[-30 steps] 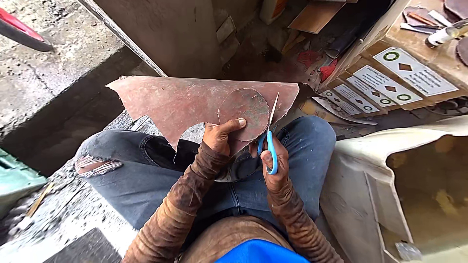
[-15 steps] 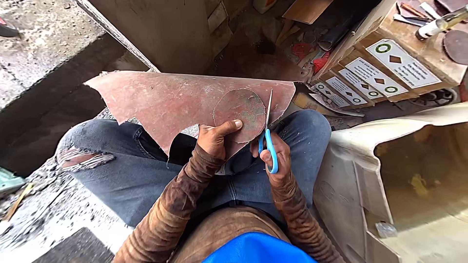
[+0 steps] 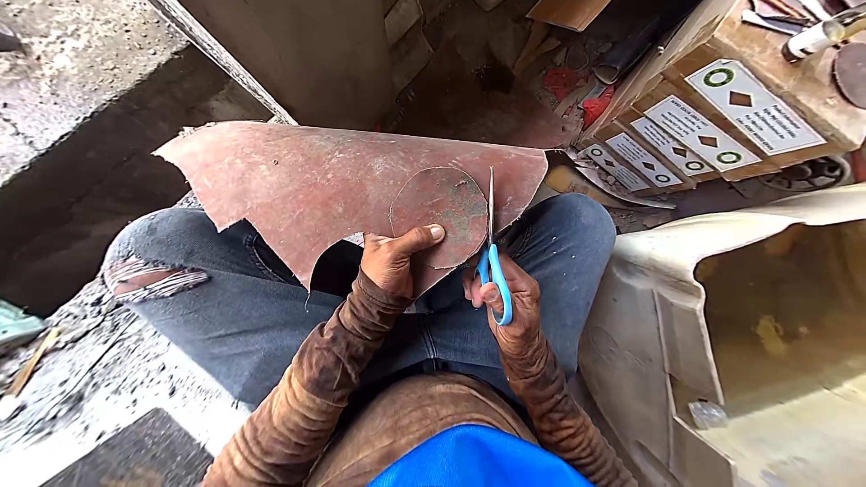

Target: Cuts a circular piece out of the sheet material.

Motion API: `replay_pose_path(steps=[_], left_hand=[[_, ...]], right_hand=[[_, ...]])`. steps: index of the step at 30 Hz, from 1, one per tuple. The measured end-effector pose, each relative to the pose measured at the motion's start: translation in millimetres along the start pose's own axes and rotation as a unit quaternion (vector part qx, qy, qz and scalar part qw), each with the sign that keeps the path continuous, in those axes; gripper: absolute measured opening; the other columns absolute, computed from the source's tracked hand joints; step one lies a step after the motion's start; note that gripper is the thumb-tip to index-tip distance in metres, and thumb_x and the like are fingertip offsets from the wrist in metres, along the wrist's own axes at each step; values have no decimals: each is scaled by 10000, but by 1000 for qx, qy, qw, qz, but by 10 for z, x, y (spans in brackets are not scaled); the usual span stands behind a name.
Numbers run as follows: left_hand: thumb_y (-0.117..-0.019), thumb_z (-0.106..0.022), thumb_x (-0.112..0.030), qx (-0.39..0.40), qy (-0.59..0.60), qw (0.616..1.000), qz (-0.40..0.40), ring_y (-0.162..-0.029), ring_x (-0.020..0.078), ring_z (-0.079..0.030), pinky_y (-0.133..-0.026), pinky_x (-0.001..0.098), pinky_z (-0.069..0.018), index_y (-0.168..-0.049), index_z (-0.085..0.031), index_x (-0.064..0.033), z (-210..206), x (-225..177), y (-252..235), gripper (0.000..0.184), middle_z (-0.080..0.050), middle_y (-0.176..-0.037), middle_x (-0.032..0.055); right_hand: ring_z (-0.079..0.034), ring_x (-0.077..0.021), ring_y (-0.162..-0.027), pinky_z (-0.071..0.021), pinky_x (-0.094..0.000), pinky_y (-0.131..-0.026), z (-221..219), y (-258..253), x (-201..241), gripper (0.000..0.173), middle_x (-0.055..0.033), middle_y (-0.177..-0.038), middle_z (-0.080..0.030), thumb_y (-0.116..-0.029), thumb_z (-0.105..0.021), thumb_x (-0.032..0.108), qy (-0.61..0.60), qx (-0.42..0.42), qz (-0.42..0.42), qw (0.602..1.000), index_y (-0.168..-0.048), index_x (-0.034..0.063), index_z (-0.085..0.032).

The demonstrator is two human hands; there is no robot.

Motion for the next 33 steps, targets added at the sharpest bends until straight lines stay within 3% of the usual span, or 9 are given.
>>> replay_pose_path(steps=[5,11,24,28,33], left_hand=[[-751,-688,148,16,14,1000,1,-752,204,-742,-731,382,-640,-965,-678,0,42,-11,61,260,-747,-831,145],[-752,-682,141,44,18,998,-27,-747,180,-746,-727,362,-642,-944,-688,-26,112,-75,76,254,-754,-823,124],[-772,-672,144,89,-17,996,18,-750,163,-748,-730,331,-640,-958,-693,-45,237,62,72,266,-763,-836,108],[-755,-674,138,86,-26,996,7,-744,166,-748,-723,338,-641,-942,-686,-42,275,79,51,260,-761,-825,110],[-749,-703,131,76,0,997,10,-766,180,-752,-756,359,-643,-948,-663,-28,351,139,175,258,-760,-831,112]], right_hand=[[-659,-103,-706,-574,-288,-663,-5,-93,69,592,-4,-803,-689,-927,-649,620,33,34,-31,998,-1073,47,-663],[-593,-63,-671,-521,-246,-615,-1,-61,80,551,-3,-782,-645,-924,-722,508,62,41,-23,997,-1069,-19,-649],[-597,-47,-634,-534,-232,-605,32,270,37,379,26,-735,-632,-992,-684,314,34,17,-67,997,-1124,-40,-650],[-604,-52,-637,-536,-231,-603,65,288,31,437,12,-739,-642,-981,-698,348,52,29,-78,995,-1134,-58,-641],[-620,-86,-656,-548,-274,-625,66,243,4,578,5,-755,-652,-936,-690,540,43,54,-93,993,-1095,-12,-630]])
Point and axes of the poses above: each hand's wrist, its own y-axis away from the middle knuckle, its own z-axis out of the back of the hand, x = y × z, the point moved 4 cm from there along -y, towards the middle knuckle
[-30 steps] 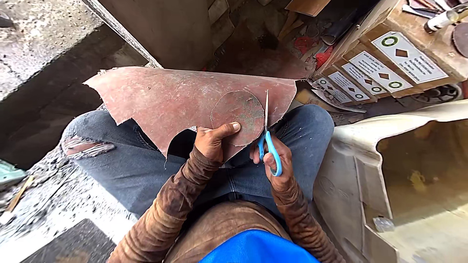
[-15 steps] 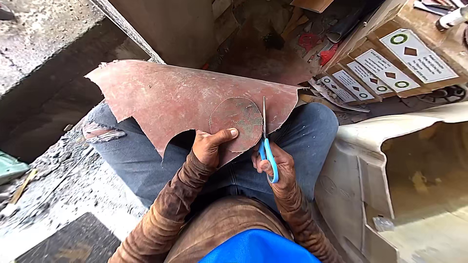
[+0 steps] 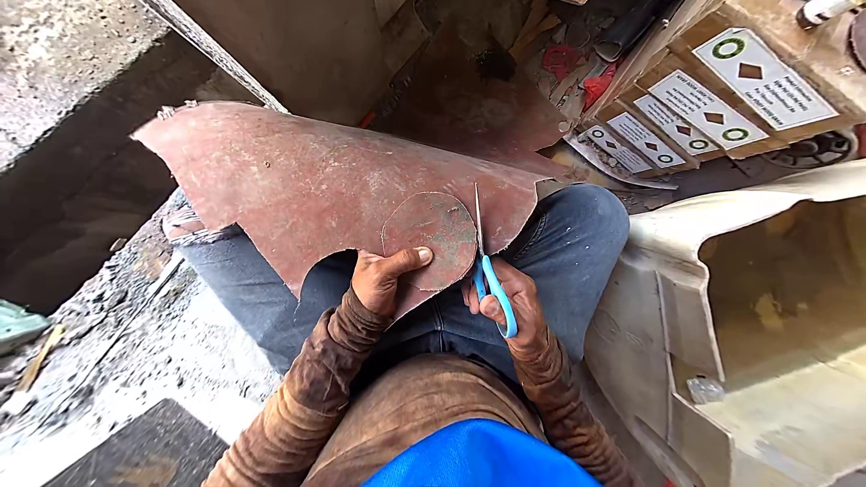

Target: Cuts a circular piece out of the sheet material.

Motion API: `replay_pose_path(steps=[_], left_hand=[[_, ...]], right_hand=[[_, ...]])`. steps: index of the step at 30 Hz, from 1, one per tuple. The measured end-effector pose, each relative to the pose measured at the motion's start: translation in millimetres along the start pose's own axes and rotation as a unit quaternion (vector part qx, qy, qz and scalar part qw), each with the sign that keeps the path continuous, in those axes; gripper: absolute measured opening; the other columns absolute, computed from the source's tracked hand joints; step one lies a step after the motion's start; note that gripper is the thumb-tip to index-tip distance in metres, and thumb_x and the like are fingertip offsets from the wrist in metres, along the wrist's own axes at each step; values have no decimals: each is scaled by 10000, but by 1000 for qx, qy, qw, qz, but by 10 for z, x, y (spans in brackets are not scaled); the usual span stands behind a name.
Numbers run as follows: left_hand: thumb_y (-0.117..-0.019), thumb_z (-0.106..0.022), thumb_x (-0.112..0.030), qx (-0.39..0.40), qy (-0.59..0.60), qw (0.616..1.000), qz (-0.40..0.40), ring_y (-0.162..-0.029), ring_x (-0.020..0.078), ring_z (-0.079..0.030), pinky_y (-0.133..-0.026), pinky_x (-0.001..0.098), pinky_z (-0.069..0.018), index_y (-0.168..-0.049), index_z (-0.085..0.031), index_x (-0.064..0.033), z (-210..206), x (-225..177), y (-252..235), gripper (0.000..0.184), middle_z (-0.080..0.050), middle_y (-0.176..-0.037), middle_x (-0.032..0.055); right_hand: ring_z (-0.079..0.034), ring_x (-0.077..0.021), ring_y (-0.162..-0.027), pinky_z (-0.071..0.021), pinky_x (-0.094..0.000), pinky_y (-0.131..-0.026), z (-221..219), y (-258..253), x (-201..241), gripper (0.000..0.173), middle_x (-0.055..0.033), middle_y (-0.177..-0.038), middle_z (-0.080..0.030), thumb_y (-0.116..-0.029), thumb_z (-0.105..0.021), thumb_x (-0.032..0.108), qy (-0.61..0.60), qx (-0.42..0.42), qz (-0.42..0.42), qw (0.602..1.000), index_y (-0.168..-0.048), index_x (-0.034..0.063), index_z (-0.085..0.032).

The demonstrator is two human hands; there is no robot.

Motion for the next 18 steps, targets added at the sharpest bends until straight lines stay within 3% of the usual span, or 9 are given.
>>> replay_pose_path(steps=[8,14,18], left_hand=[[-766,-710,115,37,12,999,-29,-788,160,-754,-768,342,-641,-971,-701,-62,69,-105,9,271,-768,-859,95],[-775,-710,115,46,-8,998,-33,-789,150,-754,-772,327,-639,-969,-719,-69,95,-219,-43,268,-772,-866,90],[-774,-714,111,50,-4,998,-34,-799,154,-755,-782,334,-639,-975,-714,-70,124,-251,-18,271,-772,-872,93]], right_hand=[[-583,-33,-661,-512,-224,-621,-17,-70,10,578,31,-747,-635,-930,-698,547,16,28,27,999,-1087,-8,-651],[-572,-24,-634,-496,-203,-579,-23,-121,-35,509,12,-747,-646,-948,-724,440,18,32,38,999,-1115,-38,-669],[-616,-51,-674,-540,-240,-629,-44,-196,-37,540,14,-771,-659,-947,-696,511,-4,69,35,997,-1100,-5,-659]])
Point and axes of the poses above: each hand's wrist, its own y-axis away from the middle knuckle, its own z-axis out of the back of the hand, x = y × z, the point moved 4 cm from there along -y, towards the middle knuckle
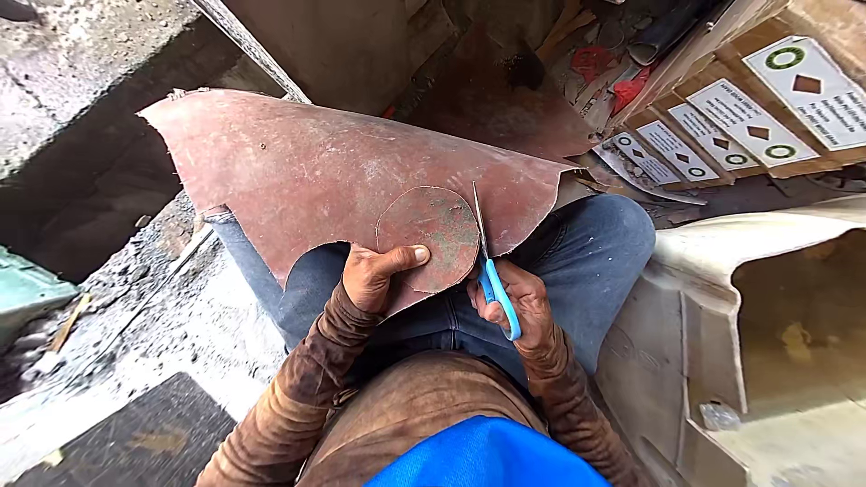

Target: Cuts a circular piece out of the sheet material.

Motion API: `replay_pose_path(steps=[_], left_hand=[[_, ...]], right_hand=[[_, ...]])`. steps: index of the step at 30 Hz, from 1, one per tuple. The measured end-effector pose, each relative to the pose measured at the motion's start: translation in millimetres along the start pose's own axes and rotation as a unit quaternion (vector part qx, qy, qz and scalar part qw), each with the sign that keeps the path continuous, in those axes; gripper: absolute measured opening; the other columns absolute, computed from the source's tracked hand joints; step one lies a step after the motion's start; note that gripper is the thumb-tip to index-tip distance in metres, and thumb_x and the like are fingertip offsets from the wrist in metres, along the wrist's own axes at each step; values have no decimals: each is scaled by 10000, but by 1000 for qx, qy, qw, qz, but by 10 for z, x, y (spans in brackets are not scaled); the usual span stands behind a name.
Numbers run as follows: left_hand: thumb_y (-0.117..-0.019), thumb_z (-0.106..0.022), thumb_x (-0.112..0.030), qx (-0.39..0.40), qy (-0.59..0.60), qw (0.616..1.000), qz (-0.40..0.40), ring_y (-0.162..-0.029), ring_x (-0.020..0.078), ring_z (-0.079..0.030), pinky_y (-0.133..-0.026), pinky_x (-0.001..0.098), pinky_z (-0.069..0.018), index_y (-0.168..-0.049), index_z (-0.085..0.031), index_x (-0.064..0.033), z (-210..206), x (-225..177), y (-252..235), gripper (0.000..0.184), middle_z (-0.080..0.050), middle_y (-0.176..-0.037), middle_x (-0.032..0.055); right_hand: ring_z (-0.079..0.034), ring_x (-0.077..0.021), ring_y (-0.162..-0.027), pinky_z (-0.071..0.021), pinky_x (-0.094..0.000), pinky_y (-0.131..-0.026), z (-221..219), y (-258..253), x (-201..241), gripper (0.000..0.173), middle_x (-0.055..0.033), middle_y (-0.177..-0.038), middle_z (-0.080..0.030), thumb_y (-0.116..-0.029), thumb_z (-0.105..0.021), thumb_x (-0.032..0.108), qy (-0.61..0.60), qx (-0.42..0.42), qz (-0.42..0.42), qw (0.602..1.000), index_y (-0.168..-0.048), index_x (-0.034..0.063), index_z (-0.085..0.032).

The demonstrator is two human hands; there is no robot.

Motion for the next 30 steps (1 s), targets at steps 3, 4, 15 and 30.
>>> replay_pose_path(steps=[3,4,15,30], left_hand=[[-779,-714,114,5,8,1000,3,-822,157,-759,-800,342,-640,-1000,-704,-72,6,-16,66,289,-776,-896,87],[-780,-716,114,5,11,1000,0,-824,157,-758,-801,343,-640,-1002,-704,-70,9,-24,75,288,-776,-898,89],[-774,-707,111,4,4,1000,2,-808,151,-755,-790,330,-637,-975,-715,-70,97,-38,114,271,-774,-882,84],[-780,-707,107,-6,12,1000,22,-806,148,-755,-785,329,-637,-962,-719,-67,106,15,201,252,-774,-876,87]], right_hand=[[-652,-54,-700,-569,-253,-666,20,-56,42,576,29,-777,-690,-914,-676,615,15,15,0,1000,-1051,55,-680],[-648,-54,-707,-566,-253,-672,27,-67,55,571,27,-784,-688,-915,-679,610,13,22,1,1000,-1053,56,-681],[-600,-31,-663,-517,-215,-606,-27,18,60,439,20,-775,-670,-943,-737,414,-5,10,-16,1000,-1089,3,-687],[-606,-42,-659,-523,-220,-611,25,-2,118,490,15,-781,-674,-897,-769,478,0,12,-50,999,-1039,15,-689]])
Point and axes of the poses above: each hand's wrist, its own y-axis away from the middle knuckle, its own z-axis out of the back of the hand, x = y × z, the point moved 4 cm from there along -y, towards the middle knuckle
